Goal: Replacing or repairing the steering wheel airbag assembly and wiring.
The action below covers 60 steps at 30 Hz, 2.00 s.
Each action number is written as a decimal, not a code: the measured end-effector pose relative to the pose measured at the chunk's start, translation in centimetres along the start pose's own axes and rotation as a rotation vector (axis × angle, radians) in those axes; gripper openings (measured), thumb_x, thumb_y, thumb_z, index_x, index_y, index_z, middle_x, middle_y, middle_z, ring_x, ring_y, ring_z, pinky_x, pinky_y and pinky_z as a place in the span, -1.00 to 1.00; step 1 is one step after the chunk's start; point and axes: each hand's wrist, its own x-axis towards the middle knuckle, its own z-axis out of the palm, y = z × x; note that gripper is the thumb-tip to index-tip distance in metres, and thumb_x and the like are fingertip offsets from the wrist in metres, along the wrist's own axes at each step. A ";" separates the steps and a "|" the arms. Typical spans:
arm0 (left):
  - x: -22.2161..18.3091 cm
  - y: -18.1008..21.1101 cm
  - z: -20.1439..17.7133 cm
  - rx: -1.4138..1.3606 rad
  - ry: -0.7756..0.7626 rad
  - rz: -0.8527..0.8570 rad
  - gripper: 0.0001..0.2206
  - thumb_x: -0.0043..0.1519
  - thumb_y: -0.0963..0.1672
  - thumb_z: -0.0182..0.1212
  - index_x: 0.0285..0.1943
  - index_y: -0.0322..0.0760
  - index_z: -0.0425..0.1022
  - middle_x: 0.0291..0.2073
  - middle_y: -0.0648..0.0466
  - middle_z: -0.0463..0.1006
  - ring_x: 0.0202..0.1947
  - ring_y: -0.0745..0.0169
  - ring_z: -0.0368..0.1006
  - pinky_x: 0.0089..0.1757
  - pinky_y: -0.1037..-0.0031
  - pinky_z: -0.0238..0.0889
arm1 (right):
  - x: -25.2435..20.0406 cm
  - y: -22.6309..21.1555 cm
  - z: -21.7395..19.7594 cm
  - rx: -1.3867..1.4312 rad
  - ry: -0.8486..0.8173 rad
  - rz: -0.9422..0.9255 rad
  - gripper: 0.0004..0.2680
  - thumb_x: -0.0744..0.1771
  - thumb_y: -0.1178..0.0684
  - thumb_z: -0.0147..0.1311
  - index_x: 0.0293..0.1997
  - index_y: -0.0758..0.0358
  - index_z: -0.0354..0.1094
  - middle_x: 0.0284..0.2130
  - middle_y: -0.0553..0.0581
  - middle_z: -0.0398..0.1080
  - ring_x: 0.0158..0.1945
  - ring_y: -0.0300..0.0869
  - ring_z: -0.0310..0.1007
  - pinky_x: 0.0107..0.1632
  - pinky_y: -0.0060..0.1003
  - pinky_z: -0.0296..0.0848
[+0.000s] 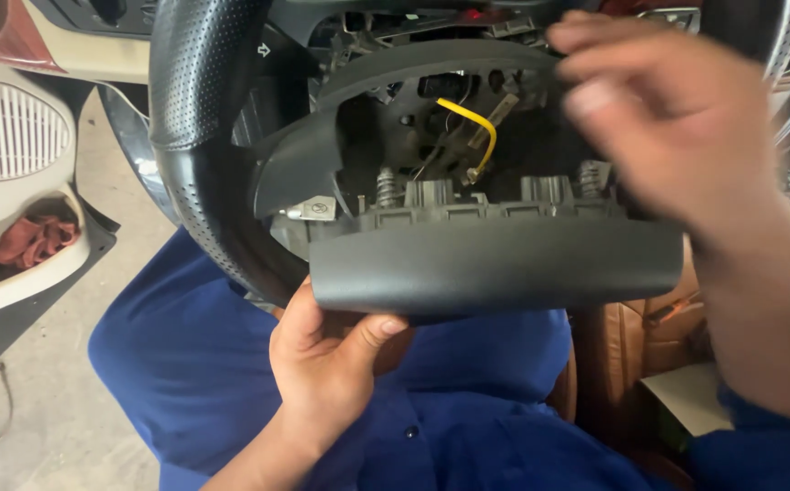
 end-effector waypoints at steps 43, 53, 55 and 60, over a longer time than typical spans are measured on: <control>8.5 8.7 2.2 1.504 -0.121 0.101 -0.46 0.18 0.18 0.29 -0.32 -0.39 0.38 -0.52 -0.18 0.57 -0.45 -0.26 0.54 -0.40 0.11 0.40 | -5.2 -4.0 2.5 -0.081 0.151 0.688 -0.72 0.32 -0.12 0.31 -0.14 0.34 0.49 -0.42 0.16 0.55 -0.39 -0.16 0.57 -0.30 -0.28 0.48; 6.9 6.8 1.8 1.668 -0.062 0.272 -0.46 0.25 0.20 0.29 -0.34 -0.29 0.36 -0.57 -0.06 0.54 -0.52 -0.06 0.54 -0.50 0.26 0.36 | -6.7 -4.3 3.8 -0.338 0.214 0.568 -0.68 0.35 -0.18 0.38 -0.15 0.35 0.50 -0.39 0.21 0.55 -0.32 -0.03 0.57 -0.23 -0.19 0.48; 6.2 6.4 1.8 1.578 0.045 0.375 -0.47 0.22 0.18 0.37 -0.21 -0.34 0.41 -0.37 -0.10 0.57 -0.32 -0.10 0.56 -0.37 0.24 0.38 | -7.6 -4.2 4.8 -0.333 0.305 0.542 -0.61 0.35 -0.16 0.43 0.09 0.32 0.40 -0.15 0.28 0.50 -0.10 0.00 0.55 -0.04 -0.15 0.49; 4.0 4.0 1.3 1.427 -0.009 0.702 -0.14 0.05 0.14 0.50 0.43 -0.39 0.26 0.26 -0.28 0.29 0.27 -0.37 0.20 0.22 -0.06 0.13 | -7.8 -4.1 7.0 -0.422 0.350 0.179 -0.22 0.23 -0.23 0.56 0.47 0.27 0.01 0.36 0.41 -0.04 0.43 0.28 0.03 0.41 0.24 0.18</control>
